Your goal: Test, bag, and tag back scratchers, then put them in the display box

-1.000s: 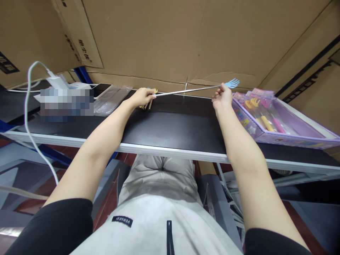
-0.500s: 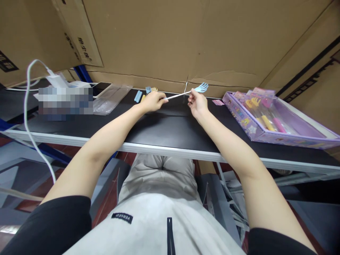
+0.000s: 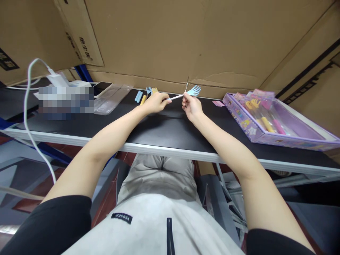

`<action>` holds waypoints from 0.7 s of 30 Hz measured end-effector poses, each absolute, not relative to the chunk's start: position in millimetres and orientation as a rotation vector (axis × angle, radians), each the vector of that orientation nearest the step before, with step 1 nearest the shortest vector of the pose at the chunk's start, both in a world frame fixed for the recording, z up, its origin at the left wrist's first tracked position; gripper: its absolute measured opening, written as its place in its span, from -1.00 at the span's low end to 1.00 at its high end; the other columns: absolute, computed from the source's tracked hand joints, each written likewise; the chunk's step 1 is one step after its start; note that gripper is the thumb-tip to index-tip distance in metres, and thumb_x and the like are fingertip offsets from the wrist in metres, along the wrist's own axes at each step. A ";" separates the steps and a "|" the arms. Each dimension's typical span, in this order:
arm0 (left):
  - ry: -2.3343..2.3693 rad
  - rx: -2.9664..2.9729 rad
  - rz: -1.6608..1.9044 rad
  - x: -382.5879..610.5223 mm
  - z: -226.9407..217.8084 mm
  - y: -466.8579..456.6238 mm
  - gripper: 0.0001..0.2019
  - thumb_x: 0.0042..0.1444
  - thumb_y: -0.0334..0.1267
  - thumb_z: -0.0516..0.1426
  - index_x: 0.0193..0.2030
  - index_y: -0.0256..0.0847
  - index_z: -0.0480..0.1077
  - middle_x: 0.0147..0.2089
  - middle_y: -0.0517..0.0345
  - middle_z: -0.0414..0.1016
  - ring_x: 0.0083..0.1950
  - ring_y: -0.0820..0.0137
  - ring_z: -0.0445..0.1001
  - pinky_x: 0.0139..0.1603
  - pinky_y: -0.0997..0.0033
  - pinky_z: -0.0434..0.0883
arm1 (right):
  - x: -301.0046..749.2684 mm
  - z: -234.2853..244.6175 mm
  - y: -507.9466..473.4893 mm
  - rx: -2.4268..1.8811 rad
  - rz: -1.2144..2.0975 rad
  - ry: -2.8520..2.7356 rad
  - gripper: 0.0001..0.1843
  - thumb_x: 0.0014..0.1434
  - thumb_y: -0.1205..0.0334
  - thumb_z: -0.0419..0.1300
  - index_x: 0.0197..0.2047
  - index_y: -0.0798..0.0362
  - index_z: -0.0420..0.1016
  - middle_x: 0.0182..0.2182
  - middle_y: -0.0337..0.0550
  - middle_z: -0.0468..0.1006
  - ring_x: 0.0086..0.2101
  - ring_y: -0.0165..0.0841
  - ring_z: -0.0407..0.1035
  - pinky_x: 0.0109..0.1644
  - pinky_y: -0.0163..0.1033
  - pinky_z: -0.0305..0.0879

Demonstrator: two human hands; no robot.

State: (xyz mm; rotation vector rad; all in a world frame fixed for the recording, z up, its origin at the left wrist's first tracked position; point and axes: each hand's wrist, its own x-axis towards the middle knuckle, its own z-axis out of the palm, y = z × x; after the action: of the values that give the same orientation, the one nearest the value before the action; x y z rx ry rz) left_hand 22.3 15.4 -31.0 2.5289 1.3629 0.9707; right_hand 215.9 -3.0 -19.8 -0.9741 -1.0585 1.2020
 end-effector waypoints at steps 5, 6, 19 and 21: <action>1.359 2.548 0.971 21.5 -30.7 16.7 -0.76 0.35 -0.17 0.15 -0.35 -0.18 0.46 -0.37 0.07 0.50 -0.27 0.24 0.42 -0.15 0.25 0.25 | 214.9 -19.6 -1.9 -0.973 1.206 -1.045 -0.41 0.10 -0.06 0.59 -0.46 -0.02 0.25 -0.59 -0.44 0.30 -0.58 -0.55 0.18 -0.46 -0.34 0.11; 1.354 2.551 0.975 21.1 -30.8 17.0 -0.76 0.35 -0.16 0.14 -0.35 -0.18 0.46 -0.38 0.07 0.49 -0.27 0.24 0.42 -0.15 0.25 0.25 | 214.5 -19.4 -2.1 -0.975 1.205 -1.041 -0.41 0.10 -0.05 0.59 -0.46 -0.02 0.25 -0.59 -0.44 0.30 -0.58 -0.55 0.17 -0.46 -0.34 0.12; 1.292 2.572 1.028 18.7 -34.8 28.8 -0.74 0.34 -0.09 0.14 -0.30 -0.18 0.49 -0.39 0.10 0.50 -0.28 0.26 0.42 -0.16 0.28 0.28 | 214.3 -16.2 2.6 -0.967 1.189 -1.013 -0.43 0.10 0.04 0.61 -0.42 -0.02 0.25 -0.59 -0.47 0.31 -0.59 -0.57 0.17 -0.46 -0.39 0.15; 1.278 2.584 1.041 19.2 -35.8 33.2 -0.73 0.34 -0.07 0.14 -0.28 -0.19 0.51 -0.38 0.09 0.51 -0.27 0.25 0.43 -0.16 0.29 0.28 | 215.1 -16.7 6.6 -0.959 1.183 -1.008 -0.44 0.09 0.02 0.62 -0.41 -0.02 0.26 -0.59 -0.48 0.32 -0.59 -0.57 0.18 -0.47 -0.40 0.15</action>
State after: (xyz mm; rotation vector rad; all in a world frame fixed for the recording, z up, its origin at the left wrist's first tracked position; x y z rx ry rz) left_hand 19.2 33.2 -35.8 2.5836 1.2784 1.0406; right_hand 215.1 6.6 -16.7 -0.9593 -1.0083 1.1828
